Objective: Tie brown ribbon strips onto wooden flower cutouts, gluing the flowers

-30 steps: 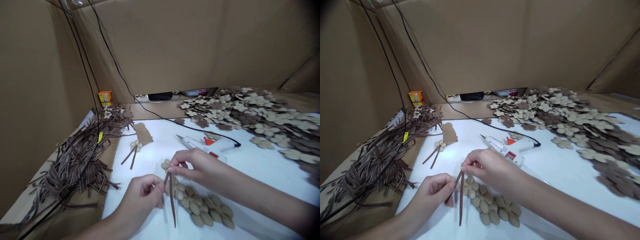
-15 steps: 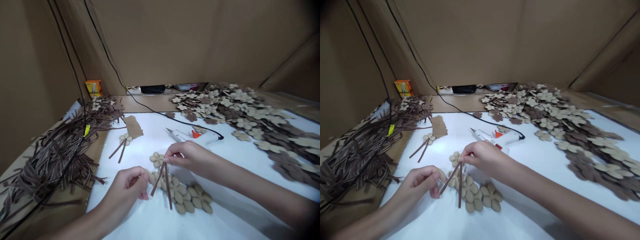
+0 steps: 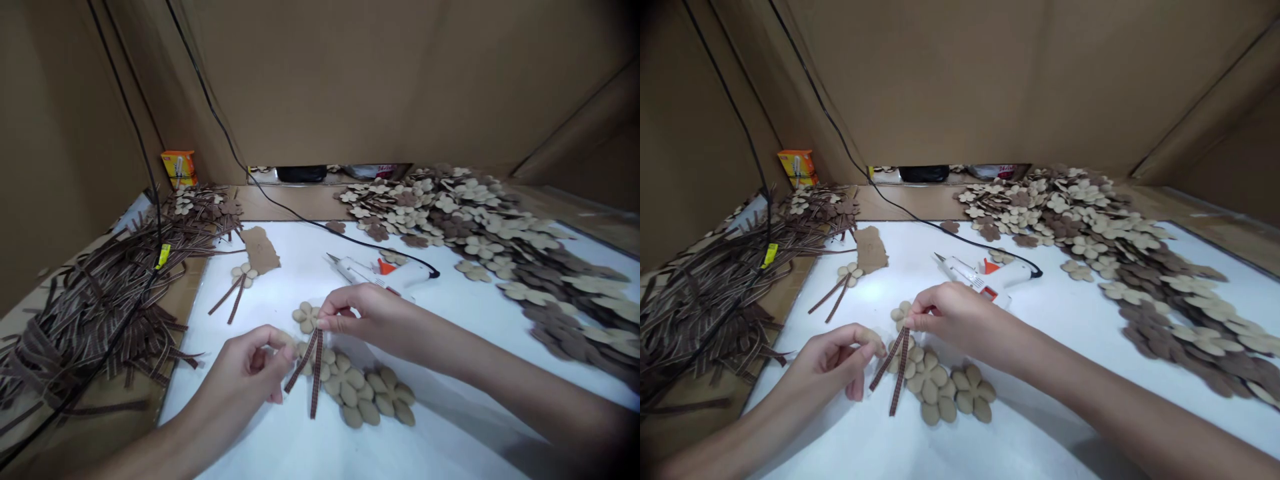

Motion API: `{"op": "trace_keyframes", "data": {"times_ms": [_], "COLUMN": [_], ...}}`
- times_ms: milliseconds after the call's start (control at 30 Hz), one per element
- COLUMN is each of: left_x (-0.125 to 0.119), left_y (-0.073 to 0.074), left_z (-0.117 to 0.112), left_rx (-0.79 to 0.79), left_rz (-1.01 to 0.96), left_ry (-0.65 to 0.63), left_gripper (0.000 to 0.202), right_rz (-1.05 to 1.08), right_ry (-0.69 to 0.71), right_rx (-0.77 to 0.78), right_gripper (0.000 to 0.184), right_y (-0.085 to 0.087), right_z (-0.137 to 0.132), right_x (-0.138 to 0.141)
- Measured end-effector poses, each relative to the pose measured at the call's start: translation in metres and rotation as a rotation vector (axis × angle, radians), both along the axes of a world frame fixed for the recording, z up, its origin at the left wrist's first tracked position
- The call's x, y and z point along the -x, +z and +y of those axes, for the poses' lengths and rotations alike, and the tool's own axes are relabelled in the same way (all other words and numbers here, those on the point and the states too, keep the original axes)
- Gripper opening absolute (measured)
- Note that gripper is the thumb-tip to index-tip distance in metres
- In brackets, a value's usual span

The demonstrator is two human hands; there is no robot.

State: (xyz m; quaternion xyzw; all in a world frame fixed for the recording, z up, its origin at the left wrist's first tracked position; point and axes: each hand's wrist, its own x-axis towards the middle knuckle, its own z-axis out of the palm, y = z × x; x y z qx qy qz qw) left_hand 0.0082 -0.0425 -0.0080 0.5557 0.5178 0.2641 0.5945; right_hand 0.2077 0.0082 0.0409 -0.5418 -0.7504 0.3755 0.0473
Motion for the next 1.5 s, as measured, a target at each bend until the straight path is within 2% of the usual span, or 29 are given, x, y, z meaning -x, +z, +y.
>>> {"op": "trace_keyframes", "data": {"times_ms": [133,200,300,400,533,700,833,967,1033,1267,1500], "left_x": [0.000,0.000,0.002,0.004,0.003,0.000,-0.002,-0.010,-0.017,-0.029,-0.024], "left_y": [-0.002,0.004,0.016,0.025,0.027,0.029,0.026,0.020,0.019,0.015,0.012], "left_z": [-0.001,-0.002,-0.002,0.001,0.004,-0.001,-0.003,0.005,0.011,0.016,0.017], "left_rx": [0.005,-0.067,-0.366,-0.622,-0.711,-0.764,-0.671,-0.354,-0.251,-0.045,0.013], "left_rz": [0.030,0.105,0.310,0.474,0.585,0.568,0.459,0.277,0.202,-0.047,-0.053], "left_ry": [0.011,0.004,-0.059,-0.218,-0.377,-0.431,-0.308,-0.012,0.066,0.104,0.131], "left_gripper": [0.032,0.029,0.022,0.027,0.037,0.035,0.026,0.019,0.021,0.022,0.032], "right_rz": [-0.014,-0.059,-0.108,-0.118,-0.110,-0.089,-0.046,0.017,0.056,0.132,0.271], "right_ry": [0.033,0.048,0.102,0.143,0.166,0.134,0.118,0.103,0.091,-0.021,-0.032], "right_rx": [-0.050,-0.114,-0.243,-0.365,-0.406,-0.388,-0.348,-0.318,-0.294,-0.173,-0.186], "right_gripper": [0.025,0.023,0.021,0.018,0.018,0.017,0.018,0.020,0.020,0.019,0.021], "right_y": [0.001,0.000,-0.005,-0.012,-0.016,-0.016,-0.013,-0.004,0.000,-0.001,-0.009], "right_z": [0.001,0.004,0.008,0.011,0.009,0.004,0.002,0.000,-0.001,-0.003,-0.003], "right_x": [0.001,0.000,-0.001,-0.002,-0.002,0.000,0.002,0.004,0.004,0.002,0.001]}}
